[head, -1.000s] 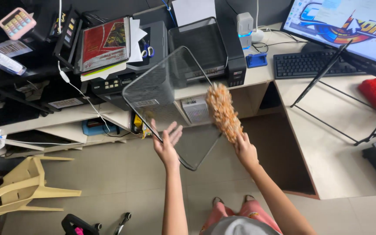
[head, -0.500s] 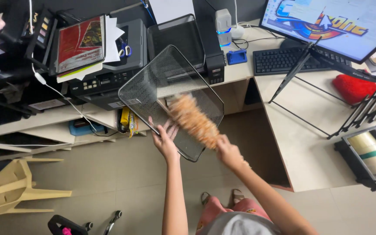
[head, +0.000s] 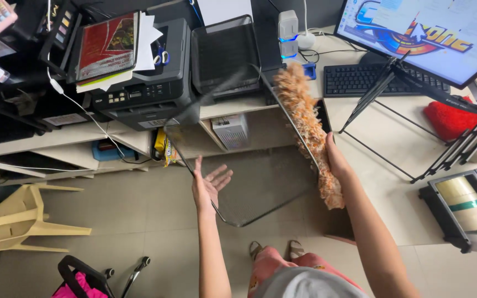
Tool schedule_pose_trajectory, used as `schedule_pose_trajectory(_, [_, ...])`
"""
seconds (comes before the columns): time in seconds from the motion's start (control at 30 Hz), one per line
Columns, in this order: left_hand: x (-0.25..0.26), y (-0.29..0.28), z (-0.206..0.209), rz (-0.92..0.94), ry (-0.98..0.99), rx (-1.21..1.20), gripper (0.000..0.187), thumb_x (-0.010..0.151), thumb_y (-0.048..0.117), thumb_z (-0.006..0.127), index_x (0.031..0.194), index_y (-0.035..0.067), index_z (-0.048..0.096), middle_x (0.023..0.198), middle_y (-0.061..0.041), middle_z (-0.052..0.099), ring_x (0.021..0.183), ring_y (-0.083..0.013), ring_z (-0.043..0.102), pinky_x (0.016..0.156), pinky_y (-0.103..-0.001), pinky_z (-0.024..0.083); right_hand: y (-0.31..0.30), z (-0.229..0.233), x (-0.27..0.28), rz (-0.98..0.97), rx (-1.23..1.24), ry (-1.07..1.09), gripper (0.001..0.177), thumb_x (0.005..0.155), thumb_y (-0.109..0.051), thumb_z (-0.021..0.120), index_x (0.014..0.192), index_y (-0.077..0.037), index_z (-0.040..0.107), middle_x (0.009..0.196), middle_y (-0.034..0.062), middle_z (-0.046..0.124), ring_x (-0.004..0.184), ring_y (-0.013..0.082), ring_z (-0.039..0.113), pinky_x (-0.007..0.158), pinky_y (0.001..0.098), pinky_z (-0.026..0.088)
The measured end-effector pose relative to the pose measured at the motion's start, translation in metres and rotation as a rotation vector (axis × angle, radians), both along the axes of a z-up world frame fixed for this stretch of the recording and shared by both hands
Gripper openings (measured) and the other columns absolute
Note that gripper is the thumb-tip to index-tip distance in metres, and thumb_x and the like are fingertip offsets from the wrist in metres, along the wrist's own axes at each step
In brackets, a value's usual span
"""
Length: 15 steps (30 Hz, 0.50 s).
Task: The person cleans a black wire mesh tray using an orange duster. They wipe the tray's surface and edges thoroughly while holding it in one hand. After cleaning, the person places the tray back onto a wire rack on the desk.
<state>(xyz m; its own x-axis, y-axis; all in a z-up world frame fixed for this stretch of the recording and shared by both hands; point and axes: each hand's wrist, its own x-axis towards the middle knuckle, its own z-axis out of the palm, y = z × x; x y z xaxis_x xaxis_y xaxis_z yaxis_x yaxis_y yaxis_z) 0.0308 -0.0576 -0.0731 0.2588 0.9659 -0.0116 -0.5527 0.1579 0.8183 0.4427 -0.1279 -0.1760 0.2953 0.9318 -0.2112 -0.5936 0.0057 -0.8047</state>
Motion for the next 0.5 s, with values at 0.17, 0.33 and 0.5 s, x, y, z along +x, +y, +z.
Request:
schedule_pose_trajectory(0.17, [0.002,0.0,-0.026,-0.16,0.221,0.095,0.066,0.107,0.051,0.034,0.163,0.015,0.026,0.113,-0.03,0.071,0.095,-0.0411,0.076,0.083,-0.048,0.062,-0.025,0.129,-0.03,0.24,0.029,-0.373,0.08,0.086,-0.025,0.067,0.158,-0.014,0.035,0.141,0.0038,0.058,0.121,0.0142,0.058,0.099,0.0318,0.048])
schedule_pose_trajectory(0.33, [0.023,0.025,-0.043,0.151,0.531,0.382,0.06,0.113,0.044,0.049,0.155,0.001,0.046,0.132,-0.029,0.066,0.115,-0.0399,0.069,0.102,-0.053,0.059,-0.041,0.147,-0.067,0.09,0.124,-0.68,0.076,0.081,-0.003,0.072,0.152,-0.007,0.043,0.137,0.0087,0.062,0.125,0.0138,0.058,0.107,0.0306,0.045])
schedule_pose_trajectory(0.5, [0.068,0.028,0.018,0.073,0.278,0.088,0.064,0.109,0.051,0.032,0.157,0.009,0.039,0.165,-0.011,0.037,0.148,-0.0205,0.04,0.119,-0.044,0.033,-0.047,0.134,-0.109,-0.266,0.259,-1.208,0.069,0.078,0.0,0.075,0.142,-0.004,0.048,0.124,0.0167,0.067,0.108,0.0324,0.069,0.087,0.0388,0.055])
